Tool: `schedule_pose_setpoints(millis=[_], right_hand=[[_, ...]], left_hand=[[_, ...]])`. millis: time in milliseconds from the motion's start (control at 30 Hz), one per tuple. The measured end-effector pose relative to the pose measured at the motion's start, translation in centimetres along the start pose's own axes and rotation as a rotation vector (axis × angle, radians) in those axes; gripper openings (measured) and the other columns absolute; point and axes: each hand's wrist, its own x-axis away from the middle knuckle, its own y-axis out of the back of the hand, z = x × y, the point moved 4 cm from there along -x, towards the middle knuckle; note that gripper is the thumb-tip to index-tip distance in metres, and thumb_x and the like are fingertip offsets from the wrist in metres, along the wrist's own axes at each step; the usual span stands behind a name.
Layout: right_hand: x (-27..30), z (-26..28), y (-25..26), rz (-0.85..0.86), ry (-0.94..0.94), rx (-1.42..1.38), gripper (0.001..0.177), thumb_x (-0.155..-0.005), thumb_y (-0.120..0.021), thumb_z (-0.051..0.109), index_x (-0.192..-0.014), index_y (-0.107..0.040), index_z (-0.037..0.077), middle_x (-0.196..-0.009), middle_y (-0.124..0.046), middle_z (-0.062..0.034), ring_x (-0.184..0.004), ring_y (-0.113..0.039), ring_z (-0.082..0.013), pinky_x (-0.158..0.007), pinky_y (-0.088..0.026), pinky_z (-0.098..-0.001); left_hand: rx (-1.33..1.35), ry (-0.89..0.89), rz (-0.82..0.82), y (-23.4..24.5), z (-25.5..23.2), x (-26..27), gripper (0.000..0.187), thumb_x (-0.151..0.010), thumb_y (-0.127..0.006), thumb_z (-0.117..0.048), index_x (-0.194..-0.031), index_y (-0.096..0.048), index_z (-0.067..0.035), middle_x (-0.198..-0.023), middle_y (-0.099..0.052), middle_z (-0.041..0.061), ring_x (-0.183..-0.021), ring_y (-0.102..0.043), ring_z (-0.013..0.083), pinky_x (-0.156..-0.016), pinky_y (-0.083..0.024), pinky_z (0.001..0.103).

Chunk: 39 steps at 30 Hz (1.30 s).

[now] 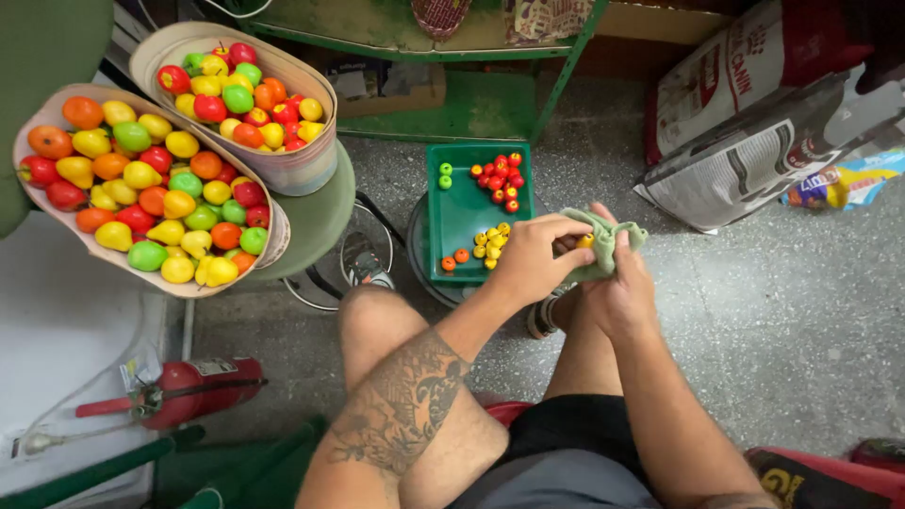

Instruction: Cleaning small fruit-shaped toys or decorations by wiping them individually with a cloth.

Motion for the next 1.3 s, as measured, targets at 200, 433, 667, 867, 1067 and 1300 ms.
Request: schedule_pose_setpoints(millis=[200, 433, 667, 867, 1067, 1300], right_hand=[[-0.5, 1.4, -0.2, -0.141, 0.051, 0.093, 0.063, -0.106, -0.035, 0.055, -0.153, -0.044, 0.013, -0.146, -0.059, -0.0145, -0.122, -0.067, -0.0315, -0.098, -0.061, -0.0507], [1.3, 4.1, -6.0, 0.055, -0.19, -0.112, 0.107, -0.08, -0.023, 0.085, -0.162, -0.029, 0.017, -0.153, -0.046, -0.0208, -0.13, -0.053, -0.0406, -0.103, -0.045, -0.0708], [0.1, -2.1, -0.2, 0.214, -0.225, -0.131, 0.087, -0.096, -0.042, 0.066, -0.163, -0.027, 0.013, -0.15, -0.047, -0.021, -0.126, -0.057, -0.0353, -0.097, -0.053, -0.0625], [-1.7, -3.9, 1.0, 0.081, 0.005, 0.093, 0.051, -0.104, -0.054, 0.023, -0.143, -0.048, -0.009, -0.122, -0.064, -0.0281, -0.103, -0.071, -0.0355, -0.088, -0.061, -0.0508], [0.1, -1.5, -1.7, -0.114, -0.008, 0.118, 0.027, -0.099, -0.068, 0.022, -0.104, -0.068, -0.004, -0.081, -0.072, -0.0234, -0.064, -0.074, -0.026, -0.057, -0.064, -0.0386], [2.9, 2.9, -7.1, 0.077, 0.03, 0.218, 0.041, -0.088, -0.077, 0.037, -0.109, -0.069, 0.002, -0.09, -0.073, -0.016, -0.076, -0.071, -0.0193, -0.067, -0.062, -0.0393]], left_hand=[[0.062, -0.015, -0.023, 1.4, -1.0, 0.3, 0.028, -0.086, -0.083, -0.018, -0.112, -0.076, -0.012, -0.099, -0.075, 0.008, -0.081, -0.075, 0.0191, -0.069, -0.063, 0.024], [-0.019, -0.085, -0.025, 2.2, -2.1, -0.1, 0.032, -0.079, -0.086, -0.013, -0.108, -0.076, -0.008, -0.099, -0.075, 0.012, -0.08, -0.075, 0.0247, -0.066, -0.064, 0.03], [-0.077, -0.109, -0.036, 2.7, -1.3, 1.0, 0.029, -0.081, -0.086, -0.025, -0.107, -0.077, -0.016, -0.101, -0.076, 0.004, -0.09, -0.075, 0.024, -0.078, -0.063, 0.033], [-0.076, -0.091, -0.033, 3.8, -0.8, 1.0, 0.028, -0.078, -0.086, -0.011, -0.104, -0.079, -0.017, -0.099, -0.077, 0.001, -0.089, -0.075, 0.0227, -0.081, -0.061, 0.033], [0.009, -0.148, 0.069, 5.9, -3.5, 1.2, 0.023, -0.082, -0.086, -0.025, -0.103, -0.079, -0.02, -0.1, -0.078, 0.001, -0.095, -0.074, 0.0258, -0.087, -0.058, 0.036], [0.016, -0.106, 0.121, 5.7, -6.0, 1.7, 0.039, -0.084, -0.085, -0.038, -0.119, -0.075, -0.024, -0.106, -0.08, -0.006, -0.104, -0.074, 0.0202, -0.096, -0.056, 0.033]])
